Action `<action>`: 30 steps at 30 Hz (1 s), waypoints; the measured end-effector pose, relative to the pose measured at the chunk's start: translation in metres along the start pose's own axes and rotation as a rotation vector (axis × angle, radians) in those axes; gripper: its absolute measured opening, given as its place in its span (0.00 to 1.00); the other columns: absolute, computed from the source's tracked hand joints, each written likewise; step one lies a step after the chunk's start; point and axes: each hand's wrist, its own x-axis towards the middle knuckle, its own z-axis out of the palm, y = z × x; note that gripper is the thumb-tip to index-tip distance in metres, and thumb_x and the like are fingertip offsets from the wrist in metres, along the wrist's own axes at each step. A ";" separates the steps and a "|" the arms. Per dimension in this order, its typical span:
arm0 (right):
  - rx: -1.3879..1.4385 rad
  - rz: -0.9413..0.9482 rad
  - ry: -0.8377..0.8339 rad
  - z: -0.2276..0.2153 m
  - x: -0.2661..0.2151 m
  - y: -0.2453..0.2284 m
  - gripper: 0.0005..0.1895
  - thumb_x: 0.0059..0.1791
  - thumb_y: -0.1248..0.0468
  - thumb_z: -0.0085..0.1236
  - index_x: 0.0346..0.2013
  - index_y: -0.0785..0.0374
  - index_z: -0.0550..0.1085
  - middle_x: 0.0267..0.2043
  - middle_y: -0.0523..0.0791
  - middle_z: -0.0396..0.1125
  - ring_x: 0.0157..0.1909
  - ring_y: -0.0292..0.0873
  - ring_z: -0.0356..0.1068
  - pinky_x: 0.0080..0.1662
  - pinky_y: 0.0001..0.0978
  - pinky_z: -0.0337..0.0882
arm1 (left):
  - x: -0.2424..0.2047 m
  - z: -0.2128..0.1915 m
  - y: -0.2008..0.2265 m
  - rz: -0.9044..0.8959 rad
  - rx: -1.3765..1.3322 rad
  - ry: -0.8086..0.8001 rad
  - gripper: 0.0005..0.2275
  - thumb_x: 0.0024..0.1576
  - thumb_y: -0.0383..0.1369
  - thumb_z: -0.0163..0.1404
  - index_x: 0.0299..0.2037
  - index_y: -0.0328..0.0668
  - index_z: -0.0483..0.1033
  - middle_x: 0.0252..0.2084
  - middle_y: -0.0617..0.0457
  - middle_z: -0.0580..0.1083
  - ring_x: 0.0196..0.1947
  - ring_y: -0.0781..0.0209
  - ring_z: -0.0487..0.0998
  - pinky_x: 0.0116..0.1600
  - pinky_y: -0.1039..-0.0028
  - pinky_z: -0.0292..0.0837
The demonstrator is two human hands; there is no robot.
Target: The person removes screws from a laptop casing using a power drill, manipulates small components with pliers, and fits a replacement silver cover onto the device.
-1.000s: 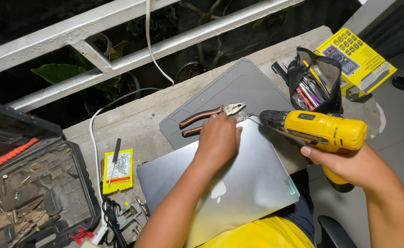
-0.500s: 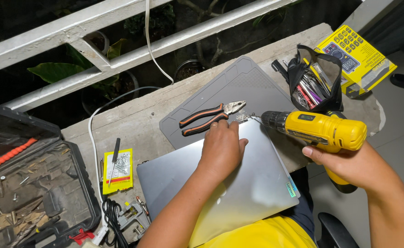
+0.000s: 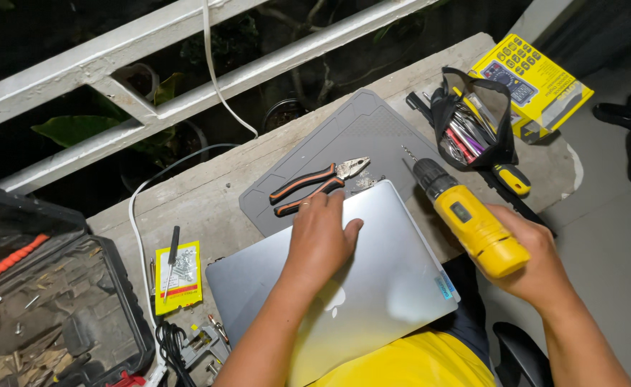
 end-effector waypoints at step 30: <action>-0.518 0.118 -0.496 -0.022 0.044 -0.004 0.39 0.40 0.62 0.66 0.67 0.55 0.67 0.49 0.49 0.72 0.59 0.52 0.69 0.61 0.44 0.66 | -0.015 -0.057 -0.004 -0.299 0.046 -0.297 0.25 0.57 0.49 0.56 0.59 0.42 0.75 0.50 0.43 0.75 0.58 0.39 0.74 0.60 0.55 0.72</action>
